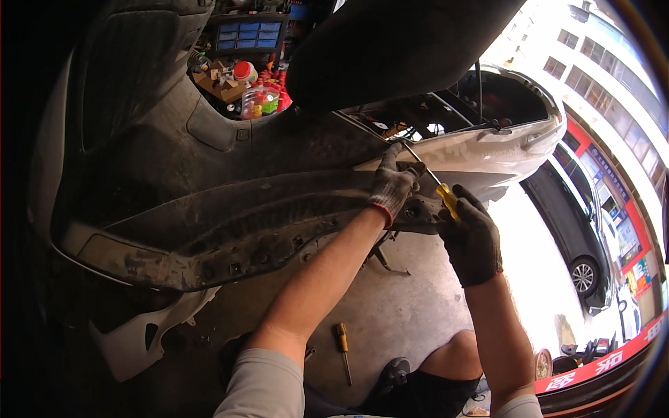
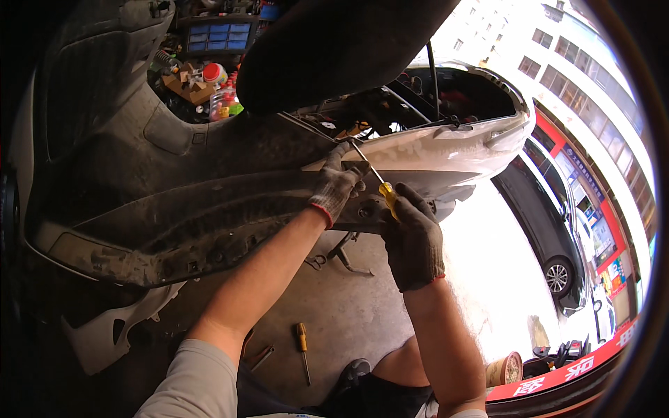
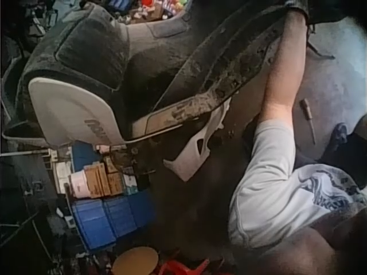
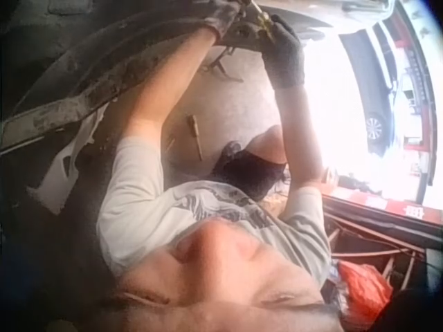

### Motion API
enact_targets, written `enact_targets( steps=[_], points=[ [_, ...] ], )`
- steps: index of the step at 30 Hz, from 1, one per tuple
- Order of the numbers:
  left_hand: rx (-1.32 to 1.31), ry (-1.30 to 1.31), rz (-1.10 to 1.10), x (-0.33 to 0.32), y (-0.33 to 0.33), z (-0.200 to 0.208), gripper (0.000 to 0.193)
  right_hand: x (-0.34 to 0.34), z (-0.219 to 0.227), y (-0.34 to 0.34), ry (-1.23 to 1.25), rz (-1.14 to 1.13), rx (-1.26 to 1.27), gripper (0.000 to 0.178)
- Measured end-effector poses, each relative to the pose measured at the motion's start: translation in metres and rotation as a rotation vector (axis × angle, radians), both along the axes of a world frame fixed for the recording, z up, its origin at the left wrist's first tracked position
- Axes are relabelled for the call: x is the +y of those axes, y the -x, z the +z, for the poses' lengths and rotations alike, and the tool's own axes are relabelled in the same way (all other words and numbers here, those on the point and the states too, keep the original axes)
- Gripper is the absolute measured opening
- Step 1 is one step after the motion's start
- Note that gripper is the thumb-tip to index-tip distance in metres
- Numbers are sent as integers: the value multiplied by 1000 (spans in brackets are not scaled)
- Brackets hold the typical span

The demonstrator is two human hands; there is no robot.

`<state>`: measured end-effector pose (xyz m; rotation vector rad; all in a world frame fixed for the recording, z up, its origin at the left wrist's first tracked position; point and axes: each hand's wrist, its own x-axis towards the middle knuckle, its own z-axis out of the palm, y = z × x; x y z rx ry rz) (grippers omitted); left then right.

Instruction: Removing screws and plastic body panels from a scooter.

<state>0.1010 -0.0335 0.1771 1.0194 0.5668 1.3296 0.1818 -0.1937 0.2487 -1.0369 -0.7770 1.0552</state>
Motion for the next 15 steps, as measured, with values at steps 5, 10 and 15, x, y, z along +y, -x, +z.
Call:
enact_targets(
  steps=[5, 10, 15],
  points=[
    [33, -19, 12, 2, -2, -1, 68, 1, 0, -13, 41, 123, 137, 38],
    [-14, -29, 19, 7, -6, -9, 67, -1, 2, -10, 8, 54, 89, 38],
    [-27, -62, 35, 5, -6, -11, 61, 6, -3, -10, -84, 11, -34, 33]
  ],
)
